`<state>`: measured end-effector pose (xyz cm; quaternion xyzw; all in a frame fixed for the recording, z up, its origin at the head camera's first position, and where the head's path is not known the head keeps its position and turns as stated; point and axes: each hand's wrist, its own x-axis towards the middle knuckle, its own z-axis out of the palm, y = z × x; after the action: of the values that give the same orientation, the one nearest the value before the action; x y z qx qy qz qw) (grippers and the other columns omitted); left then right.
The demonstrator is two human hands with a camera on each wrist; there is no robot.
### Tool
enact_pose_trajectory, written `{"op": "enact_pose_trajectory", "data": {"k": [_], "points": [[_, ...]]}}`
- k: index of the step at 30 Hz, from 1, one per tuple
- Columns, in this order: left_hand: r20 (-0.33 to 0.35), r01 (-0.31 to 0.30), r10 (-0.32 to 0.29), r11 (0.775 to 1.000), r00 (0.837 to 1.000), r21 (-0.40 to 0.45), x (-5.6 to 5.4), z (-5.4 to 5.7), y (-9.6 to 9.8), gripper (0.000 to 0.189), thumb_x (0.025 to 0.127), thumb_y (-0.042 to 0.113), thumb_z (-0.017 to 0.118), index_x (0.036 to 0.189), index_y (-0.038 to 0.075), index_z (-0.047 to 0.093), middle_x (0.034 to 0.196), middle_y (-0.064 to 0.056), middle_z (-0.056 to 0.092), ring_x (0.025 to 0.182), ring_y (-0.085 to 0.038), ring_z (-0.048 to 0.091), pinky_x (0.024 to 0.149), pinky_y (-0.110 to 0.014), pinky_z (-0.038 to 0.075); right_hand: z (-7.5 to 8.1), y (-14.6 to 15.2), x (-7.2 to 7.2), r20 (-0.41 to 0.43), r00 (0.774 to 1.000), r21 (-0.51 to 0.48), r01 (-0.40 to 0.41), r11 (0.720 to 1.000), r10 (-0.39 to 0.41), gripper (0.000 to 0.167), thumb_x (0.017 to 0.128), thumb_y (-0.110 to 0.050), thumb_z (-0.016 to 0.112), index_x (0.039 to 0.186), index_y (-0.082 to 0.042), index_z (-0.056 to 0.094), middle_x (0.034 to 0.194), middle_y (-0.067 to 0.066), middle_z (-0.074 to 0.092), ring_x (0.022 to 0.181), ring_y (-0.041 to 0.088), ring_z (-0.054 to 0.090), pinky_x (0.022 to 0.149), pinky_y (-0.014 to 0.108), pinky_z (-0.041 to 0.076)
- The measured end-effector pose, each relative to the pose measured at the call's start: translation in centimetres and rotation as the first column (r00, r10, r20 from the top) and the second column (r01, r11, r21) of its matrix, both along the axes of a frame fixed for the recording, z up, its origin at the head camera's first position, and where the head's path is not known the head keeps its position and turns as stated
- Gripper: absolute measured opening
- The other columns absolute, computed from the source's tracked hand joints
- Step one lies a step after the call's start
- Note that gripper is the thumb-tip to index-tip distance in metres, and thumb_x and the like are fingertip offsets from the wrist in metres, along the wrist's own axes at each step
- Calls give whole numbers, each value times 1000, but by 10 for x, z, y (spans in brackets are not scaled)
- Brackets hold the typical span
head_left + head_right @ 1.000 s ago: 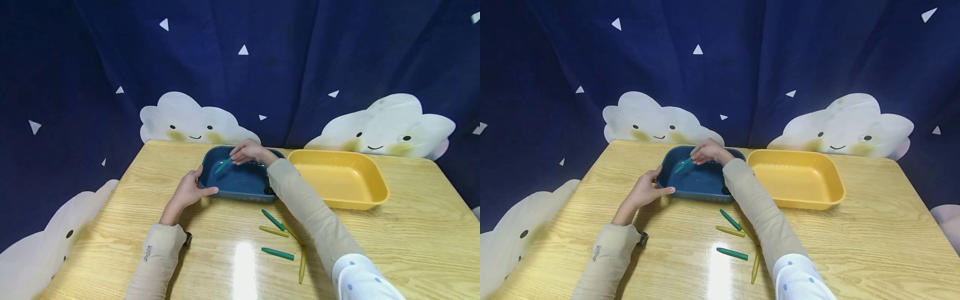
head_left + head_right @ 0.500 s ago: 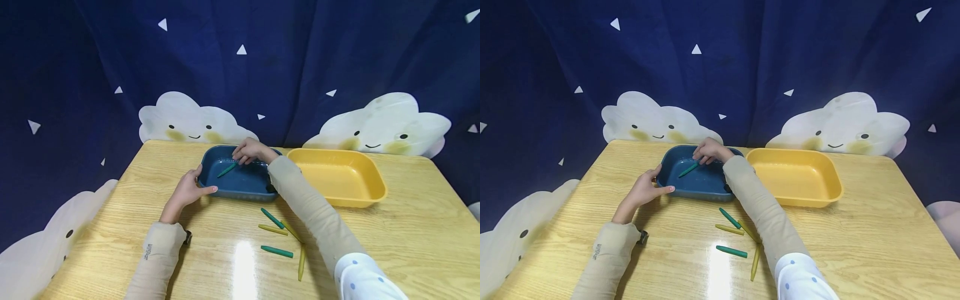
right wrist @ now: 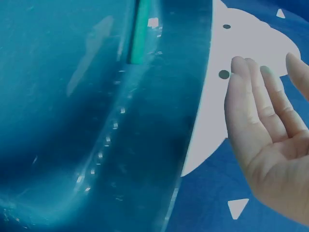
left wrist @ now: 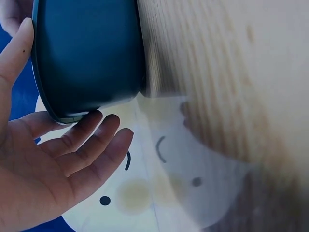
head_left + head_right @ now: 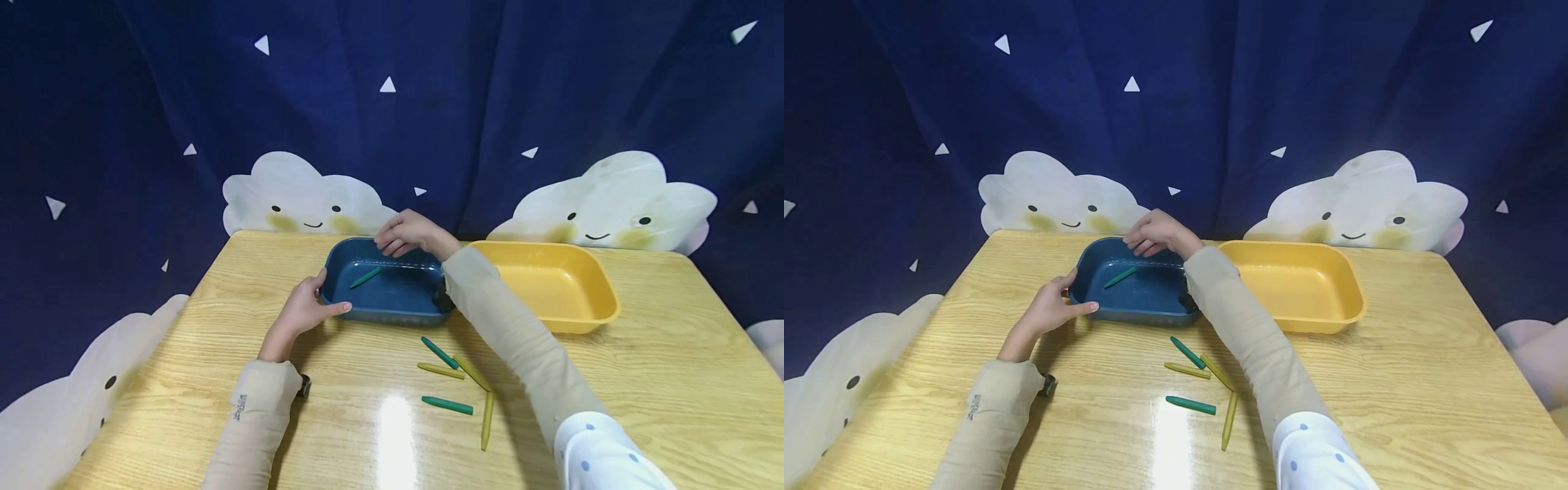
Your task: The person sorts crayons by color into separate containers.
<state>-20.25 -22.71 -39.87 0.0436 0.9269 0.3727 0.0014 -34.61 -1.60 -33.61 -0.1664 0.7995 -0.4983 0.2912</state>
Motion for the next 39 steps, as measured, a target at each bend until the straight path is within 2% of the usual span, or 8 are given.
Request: {"op": "enact_pose_trajectory", "data": {"k": [7,16,24,30,37,39], "points": [[13,-10,10,1000,1000,-2,0,-2,0,93,75,34,75,139,-9,23,130,-29,41,82,-26,47,67,-31,39,13,6,11,-2,1000,-64,9,998,-9,32,86,-11,63,112,6,60,102,19,64,78,21,66,72,34,52],[13,-5,5,1000,1000,12,-1,-2,0,92,75,32,75,138,-10,23,136,-28,37,73,-23,48,65,-30,40,18,20,25,-7,1000,-121,29,992,-30,33,86,-13,64,113,6,60,99,16,66,82,24,65,72,33,51],[25,-4,3,999,1000,37,1,-3,0,94,74,33,75,139,-9,22,129,-27,44,58,-17,43,55,-29,38,20,35,36,-20,998,-160,48,986,-52,35,86,-13,64,113,8,59,104,23,62,86,29,64,72,34,51],[32,-18,16,999,999,41,2,-2,1,93,75,31,75,140,-9,21,130,-27,43,55,-16,42,54,-29,37,20,48,48,-32,998,-192,55,980,-63,32,86,-10,64,112,8,60,96,16,66,85,29,64,72,34,51],[44,-13,11,999,999,40,3,-2,1,93,76,31,74,140,-8,20,114,-27,52,52,-16,43,54,-29,38,18,63,62,-64,995,-210,56,976,-71,29,86,-9,63,109,9,61,89,12,67,80,28,65,70,32,52],[40,-8,6,999,999,42,3,-2,1,93,76,31,74,140,-9,20,122,-28,48,54,-16,43,55,-29,39,18,68,65,-81,994,-207,58,977,-76,30,86,-10,63,108,10,61,87,12,67,76,24,65,69,32,52]]}}
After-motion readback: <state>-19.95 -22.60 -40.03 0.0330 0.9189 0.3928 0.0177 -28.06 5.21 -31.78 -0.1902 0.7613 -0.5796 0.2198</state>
